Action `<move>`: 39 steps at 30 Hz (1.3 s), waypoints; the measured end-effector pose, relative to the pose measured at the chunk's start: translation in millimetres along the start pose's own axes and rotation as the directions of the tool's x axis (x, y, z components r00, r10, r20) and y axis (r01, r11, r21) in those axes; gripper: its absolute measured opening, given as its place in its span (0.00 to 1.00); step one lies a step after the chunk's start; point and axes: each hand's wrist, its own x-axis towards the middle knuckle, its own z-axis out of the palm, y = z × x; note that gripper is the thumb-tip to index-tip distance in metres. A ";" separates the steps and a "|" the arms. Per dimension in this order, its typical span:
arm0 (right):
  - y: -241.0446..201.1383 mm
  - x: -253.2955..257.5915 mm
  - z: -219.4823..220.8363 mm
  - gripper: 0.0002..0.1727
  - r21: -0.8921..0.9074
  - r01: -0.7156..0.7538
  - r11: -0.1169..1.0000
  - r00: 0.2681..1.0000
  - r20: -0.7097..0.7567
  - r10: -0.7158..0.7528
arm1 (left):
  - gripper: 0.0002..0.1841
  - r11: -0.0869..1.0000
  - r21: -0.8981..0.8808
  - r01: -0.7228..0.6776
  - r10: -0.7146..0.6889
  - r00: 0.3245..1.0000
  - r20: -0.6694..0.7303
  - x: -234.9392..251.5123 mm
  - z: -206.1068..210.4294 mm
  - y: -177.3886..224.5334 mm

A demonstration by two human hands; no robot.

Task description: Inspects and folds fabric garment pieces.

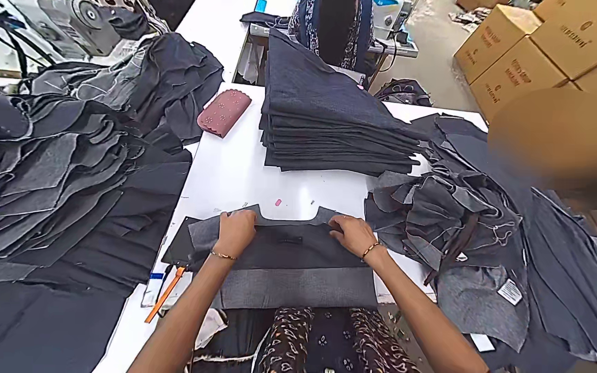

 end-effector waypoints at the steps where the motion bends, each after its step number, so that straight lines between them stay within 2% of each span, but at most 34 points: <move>1: 4.3 11.8 5.4 0.28 -0.001 0.031 1.000 0.999 -0.013 -0.031 | 0.17 1.000 0.005 0.021 -0.021 0.999 0.038 13.1 -11.6 0.4; 2: 10.0 21.1 16.1 0.31 0.005 0.076 0.997 0.995 -0.071 -0.075 | 0.17 0.999 -0.006 0.038 -0.038 0.997 0.062 24.0 -19.9 -0.8; 3: 17.9 30.0 32.0 0.28 0.023 0.149 0.989 0.968 -0.208 -0.141 | 0.17 0.998 -0.028 0.052 -0.049 0.996 0.073 32.3 -25.6 -4.0; 5: 33.4 52.2 56.1 0.17 0.001 0.287 0.958 0.811 -0.532 -0.242 | 0.17 0.993 -0.102 0.059 -0.053 0.997 0.062 44.3 -29.3 -13.4; 6: 37.8 63.2 57.8 0.15 -0.013 0.299 0.954 0.760 -0.602 -0.247 | 0.17 0.988 -0.147 0.054 -0.049 0.998 0.033 48.0 -27.4 -16.5; 8: 39.3 77.4 53.9 0.17 -0.037 0.292 0.956 0.731 -0.636 -0.248 | 0.14 0.979 -0.206 0.005 -0.033 0.990 -0.135 43.5 -13.0 -13.3; 9: 38.8 80.0 53.5 0.17 -0.046 0.293 0.955 0.722 -0.644 -0.252 | 0.13 0.971 -0.226 -0.071 0.003 0.958 -0.287 36.1 4.4 -6.9; 11: 39.1 82.0 53.8 0.17 -0.058 0.289 0.956 0.699 -0.669 -0.252 | 0.13 0.925 -0.176 -0.336 0.175 0.790 -0.588 18.1 56.3 11.8; 13: 39.8 84.9 55.5 0.17 -0.067 0.270 0.961 0.668 -0.705 -0.237 | 0.20 0.830 -0.136 -0.541 0.351 0.697 -0.626 -4.2 109.2 31.5; 14: 39.8 85.8 56.6 0.17 -0.063 0.259 0.964 0.656 -0.721 -0.224 | 0.26 0.812 -0.040 -0.582 0.410 0.617 -0.672 -7.3 137.6 35.3; 15: 38.9 86.6 57.1 0.17 -0.053 0.246 0.968 0.651 -0.730 -0.205 | 0.33 0.823 0.037 -0.566 0.429 0.579 -0.693 -6.6 157.3 34.0; 17: 35.6 89.3 53.1 0.18 -0.011 0.197 0.980 0.669 -0.729 -0.143 | 0.44 0.873 0.096 -0.478 0.402 0.594 -0.697 3.1 165.6 25.6; 20: 24.3 87.5 43.2 0.20 0.085 0.110 0.990 0.744 -0.668 -0.025 | 0.47 0.900 0.049 -0.433 0.341 0.631 -0.697 17.2 154.9 21.1; 23: -6.9 51.9 62.2 0.21 0.083 0.236 0.968 0.789 -0.598 -0.141 | 0.45 0.905 0.056 -0.421 0.347 0.657 -0.669 20.8 150.6 17.1; 25: -25.6 7.6 100.0 0.27 0.016 0.369 0.929 0.824 -0.469 -0.319 | 0.44 0.903 0.056 -0.427 0.354 0.662 -0.661 20.5 150.2 18.1; 26: -25.7 -11.3 119.0 0.32 -0.007 0.393 0.920 0.844 -0.393 -0.363 | 0.44 0.901 0.049 -0.431 0.354 0.665 -0.657 19.3 150.4 18.1; 27: -18.3 -23.1 129.8 0.37 -0.021 0.363 0.931 0.871 -0.348 -0.348 | 0.44 0.900 0.045 -0.434 0.357 0.672 -0.649 19.8 148.9 17.1; 30: 35.1 -22.5 125.8 0.43 -0.014 0.129 0.992 0.860 -0.496 -0.118 | 0.44 0.898 0.038 -0.437 0.359 0.681 -0.639 21.1 149.6 17.0; 33: 69.7 -11.2 100.3 0.45 0.065 -0.076 0.995 0.862 -0.497 0.099 | 0.45 0.895 0.051 -0.443 0.370 0.675 -0.638 22.6 147.4 16.7; 35: 67.5 -11.3 84.3 0.45 0.143 -0.174 0.974 0.841 -0.494 0.222 | 0.45 0.892 0.052 -0.450 0.373 0.666 -0.645 22.5 147.9 20.1; 37: 60.7 -22.0 72.6 0.33 0.259 -0.181 0.949 0.802 -0.519 0.294 | 0.42 0.860 0.031 -0.510 0.403 0.639 -0.655 13.7 150.5 24.8; 39: 69.0 -46.6 71.3 0.22 0.275 -0.166 0.947 0.767 -0.568 0.300 | 0.34 0.789 0.019 -0.614 0.460 0.570 -0.681 -6.9 162.2 27.5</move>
